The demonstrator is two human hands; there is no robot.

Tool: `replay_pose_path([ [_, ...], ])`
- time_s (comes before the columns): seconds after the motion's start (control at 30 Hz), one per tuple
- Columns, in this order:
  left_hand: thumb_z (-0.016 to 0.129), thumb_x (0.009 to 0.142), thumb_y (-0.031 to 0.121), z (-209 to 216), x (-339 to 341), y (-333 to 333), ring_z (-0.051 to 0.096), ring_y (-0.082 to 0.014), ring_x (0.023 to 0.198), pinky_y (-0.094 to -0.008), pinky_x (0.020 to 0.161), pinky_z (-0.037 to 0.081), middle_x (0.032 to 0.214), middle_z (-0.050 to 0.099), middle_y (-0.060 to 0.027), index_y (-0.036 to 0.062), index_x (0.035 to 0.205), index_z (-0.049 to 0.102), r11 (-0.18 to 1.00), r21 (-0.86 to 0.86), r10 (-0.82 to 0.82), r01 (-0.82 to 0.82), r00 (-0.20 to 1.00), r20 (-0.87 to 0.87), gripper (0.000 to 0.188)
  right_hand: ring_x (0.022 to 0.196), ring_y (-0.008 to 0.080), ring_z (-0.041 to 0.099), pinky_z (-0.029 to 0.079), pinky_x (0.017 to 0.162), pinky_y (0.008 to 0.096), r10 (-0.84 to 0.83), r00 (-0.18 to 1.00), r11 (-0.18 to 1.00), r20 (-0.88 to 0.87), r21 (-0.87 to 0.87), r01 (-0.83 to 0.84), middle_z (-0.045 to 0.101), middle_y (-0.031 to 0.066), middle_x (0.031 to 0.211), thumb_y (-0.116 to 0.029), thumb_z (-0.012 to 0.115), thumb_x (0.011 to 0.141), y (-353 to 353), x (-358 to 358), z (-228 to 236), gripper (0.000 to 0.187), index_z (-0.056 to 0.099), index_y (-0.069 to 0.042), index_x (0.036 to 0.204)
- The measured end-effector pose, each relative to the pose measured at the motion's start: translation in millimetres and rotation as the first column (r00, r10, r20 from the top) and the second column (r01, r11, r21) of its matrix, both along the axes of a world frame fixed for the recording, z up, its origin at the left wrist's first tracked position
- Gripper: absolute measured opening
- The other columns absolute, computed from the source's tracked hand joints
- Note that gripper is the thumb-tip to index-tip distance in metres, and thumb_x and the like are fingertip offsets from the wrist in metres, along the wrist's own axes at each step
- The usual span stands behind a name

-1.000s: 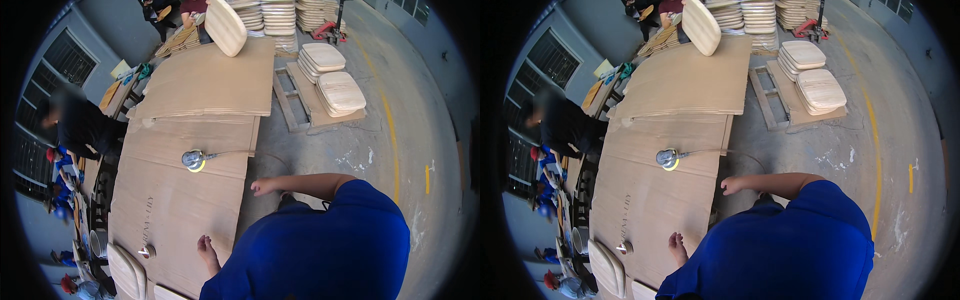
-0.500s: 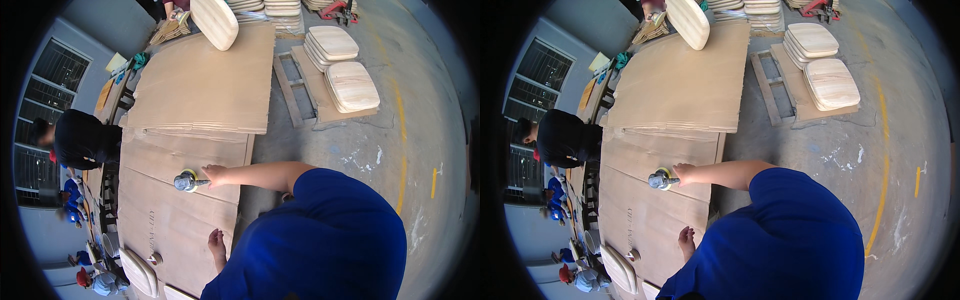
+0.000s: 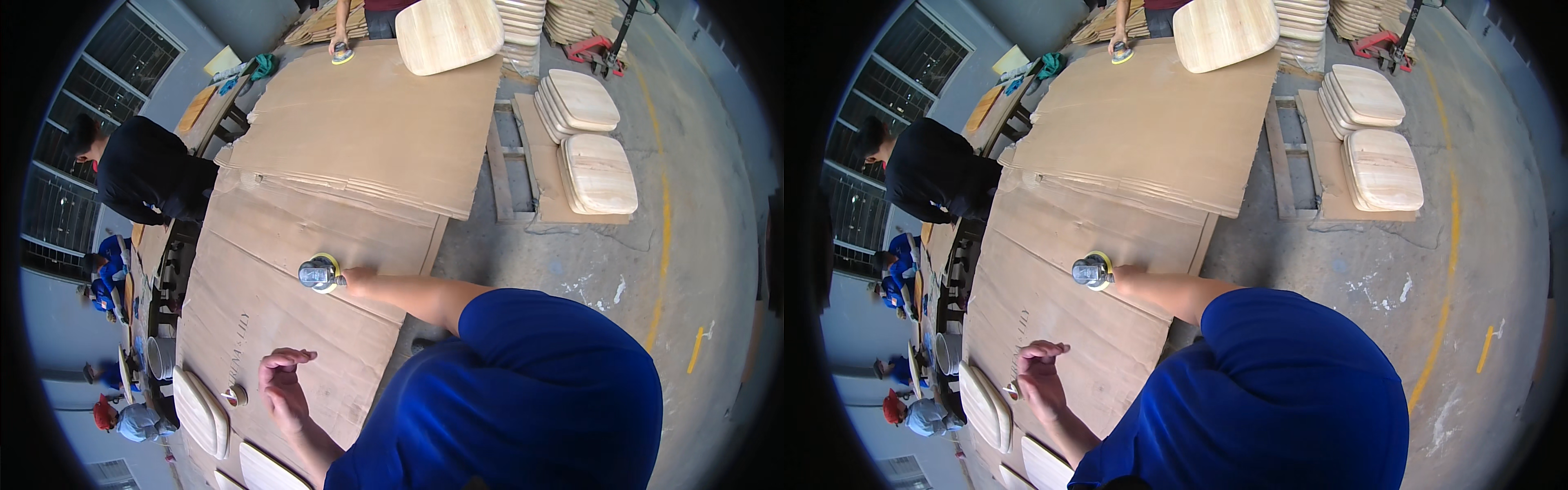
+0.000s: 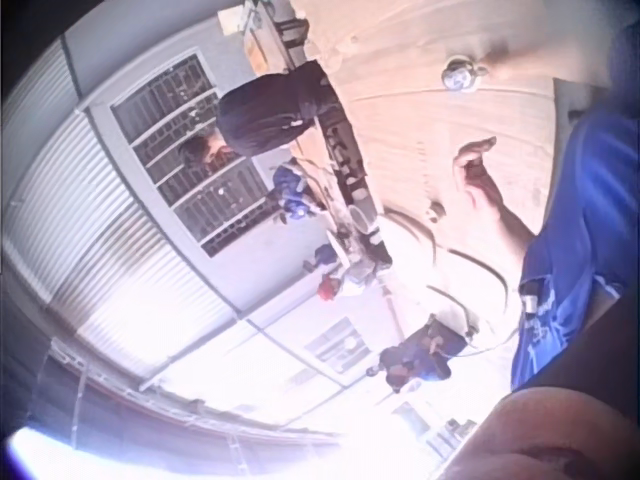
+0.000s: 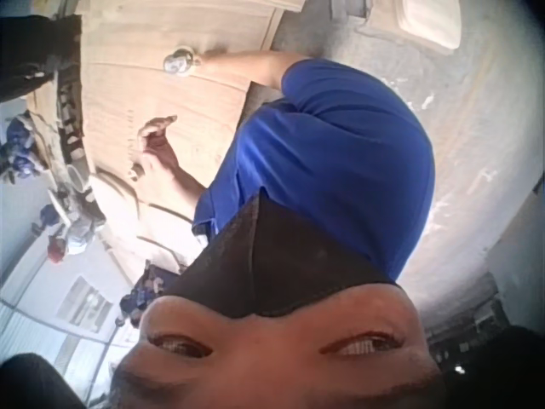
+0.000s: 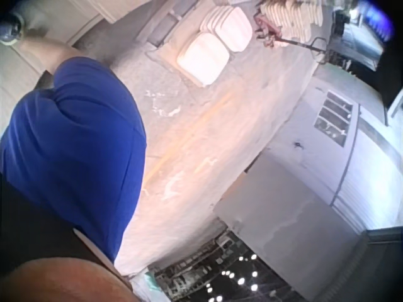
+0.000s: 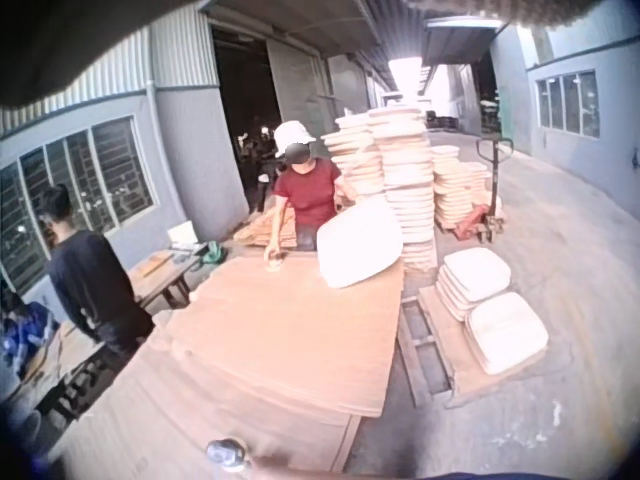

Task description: The person uses an orbital sander to smooth the surface of light-colored wooden pieces on a workbench. They move the sander across each piece, flip pieces over, and stack finished pieces while other workers perform similar tasks nearby.

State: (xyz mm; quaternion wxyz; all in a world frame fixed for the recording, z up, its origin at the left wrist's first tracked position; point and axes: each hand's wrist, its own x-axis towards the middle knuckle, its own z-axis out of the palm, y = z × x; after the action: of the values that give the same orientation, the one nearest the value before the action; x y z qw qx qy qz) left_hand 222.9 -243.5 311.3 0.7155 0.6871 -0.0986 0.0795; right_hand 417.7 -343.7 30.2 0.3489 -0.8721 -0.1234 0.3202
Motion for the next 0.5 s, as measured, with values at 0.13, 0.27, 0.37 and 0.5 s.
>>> replay_pose_path([
  [0.13,0.041,0.094,0.063,96,12,-40,0.059,-0.0351,0.108,-0.0512,0.103,0.042,0.11,0.049,-0.0187,0.0073,0.097,0.041,0.788,-0.259,-0.48,0.558,0.821,0.309,0.056,0.101,0.0324,0.062,0.049,0.084,0.046,-0.073,0.991,0.997,0.117,0.033,0.069,0.066,0.0113,0.106,-0.021,0.06,0.086,-11,2,-3,0.023,0.062,-0.014,0.108],
  [0.27,0.046,0.096,0.05,152,-24,-54,0.062,-0.0377,0.1,-0.0505,0.098,0.046,0.098,0.058,-0.0174,0.0095,0.092,0.048,0.66,-0.504,-0.439,0.557,0.831,0.343,0.041,0.095,0.0351,0.063,0.05,0.08,0.0467,-0.042,0.969,0.999,0.245,0.019,0.039,0.067,0.0139,0.099,-0.021,0.06,0.087,-59,-2,0,0.021,0.061,-0.009,0.104],
  [0.37,0.05,0.099,0.033,174,-42,-41,0.068,-0.0365,0.087,-0.045,0.09,0.053,0.09,0.069,-0.019,0.0097,0.087,0.057,0.66,-0.559,-0.389,0.503,0.864,0.318,0.027,0.095,0.0368,0.063,0.05,0.08,0.0452,-0.105,0.95,0.993,0.295,0.091,0.082,0.067,0.0171,0.1,-0.019,0.063,0.086,-104,-17,-3,0.028,0.061,-0.007,0.111],
  [0.5,0.051,0.099,0.022,180,-37,-7,0.069,-0.028,0.09,-0.0385,0.089,0.054,0.093,0.07,-0.0182,0.0069,0.087,0.058,0.572,-0.409,-0.514,0.71,0.7,0.495,0.021,0.096,0.035,0.063,0.05,0.082,0.0424,-0.149,0.96,0.981,0.238,0.156,0.114,0.066,0.0184,0.103,-0.019,0.067,0.085,-127,-34,-12,0.035,0.059,-0.005,0.116],
])
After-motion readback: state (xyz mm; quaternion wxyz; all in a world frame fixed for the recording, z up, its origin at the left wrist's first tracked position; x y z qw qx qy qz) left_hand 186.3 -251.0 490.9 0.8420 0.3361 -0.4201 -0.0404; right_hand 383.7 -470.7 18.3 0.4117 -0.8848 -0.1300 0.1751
